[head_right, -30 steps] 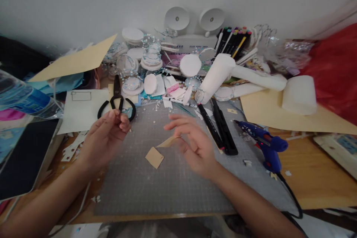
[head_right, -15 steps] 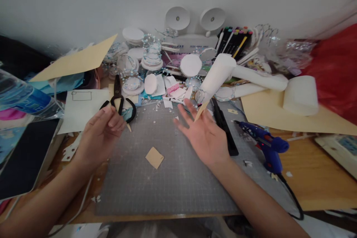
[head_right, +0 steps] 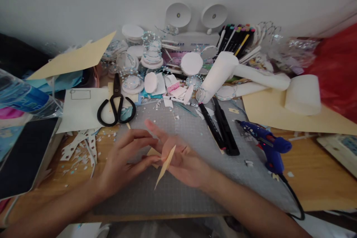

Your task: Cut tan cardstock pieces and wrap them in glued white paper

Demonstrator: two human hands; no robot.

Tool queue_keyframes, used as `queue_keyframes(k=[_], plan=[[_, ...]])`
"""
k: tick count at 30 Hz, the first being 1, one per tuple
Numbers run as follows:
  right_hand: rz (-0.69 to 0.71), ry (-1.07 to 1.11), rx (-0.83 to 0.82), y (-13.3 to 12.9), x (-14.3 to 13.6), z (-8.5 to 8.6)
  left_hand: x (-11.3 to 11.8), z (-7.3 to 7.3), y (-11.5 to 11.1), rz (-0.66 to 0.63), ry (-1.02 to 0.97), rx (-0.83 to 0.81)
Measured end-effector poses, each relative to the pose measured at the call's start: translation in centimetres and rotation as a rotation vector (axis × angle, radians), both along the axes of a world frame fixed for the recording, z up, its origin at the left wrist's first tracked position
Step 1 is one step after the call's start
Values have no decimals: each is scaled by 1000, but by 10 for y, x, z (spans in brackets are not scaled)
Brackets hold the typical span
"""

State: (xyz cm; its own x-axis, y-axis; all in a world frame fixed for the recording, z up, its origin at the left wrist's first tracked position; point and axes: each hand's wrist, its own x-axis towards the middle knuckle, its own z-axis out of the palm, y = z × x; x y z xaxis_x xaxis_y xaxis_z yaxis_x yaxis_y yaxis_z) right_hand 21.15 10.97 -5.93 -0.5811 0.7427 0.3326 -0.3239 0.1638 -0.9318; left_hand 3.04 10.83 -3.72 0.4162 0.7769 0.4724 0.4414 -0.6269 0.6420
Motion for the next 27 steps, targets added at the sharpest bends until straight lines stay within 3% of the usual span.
queue_keyframes(k=[4,9,12,17,20,22,27], plan=[[124,102,-216,-5,-4,-1,1,-9,-2,-11,30,59],[190,188,-482,-9,-7,0,0,-10,-2,-37,-58,-54],[216,238,-498,-7,-5,1,-4,-2,2,18,-146,-63],[228,370,-492,6,6,3,-17,8,16,236,-293,-189],[171,427,-483,16,18,10,-24,8,24,327,-451,-344],[83,459,-490,22,27,18,-25,7,28,317,-631,-503],[-218,515,-475,31,44,27,-20,8,32,51,-1097,-938]])
